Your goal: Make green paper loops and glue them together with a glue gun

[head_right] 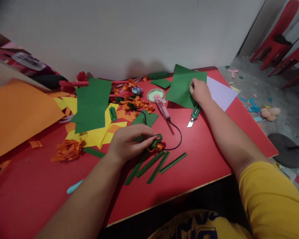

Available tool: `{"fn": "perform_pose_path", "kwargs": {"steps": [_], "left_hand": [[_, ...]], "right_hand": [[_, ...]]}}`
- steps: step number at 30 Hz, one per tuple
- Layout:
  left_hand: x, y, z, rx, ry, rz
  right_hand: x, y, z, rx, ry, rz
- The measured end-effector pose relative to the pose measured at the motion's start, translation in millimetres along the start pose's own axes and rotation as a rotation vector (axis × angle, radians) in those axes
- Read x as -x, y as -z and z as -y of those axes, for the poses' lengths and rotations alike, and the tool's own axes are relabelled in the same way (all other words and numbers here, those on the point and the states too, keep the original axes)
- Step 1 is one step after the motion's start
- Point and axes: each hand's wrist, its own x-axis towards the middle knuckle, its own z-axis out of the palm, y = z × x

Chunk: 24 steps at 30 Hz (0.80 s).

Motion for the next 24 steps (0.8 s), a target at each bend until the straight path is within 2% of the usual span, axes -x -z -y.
{"fn": "perform_pose_path", "kwargs": {"steps": [8,18,24], "left_hand": [[1,-0.5,0,0.015,0.021,0.0],[2,-0.1,1,0.017,0.032,0.012],[0,0.1,-2,0.005,0.032,0.019]], "right_hand": [[-1,-2,-2,-0.072,-0.049,-0.071],[7,4,8,0.024,0.124,0.078],[12,8,25,0.154,0.141,0.126]]}}
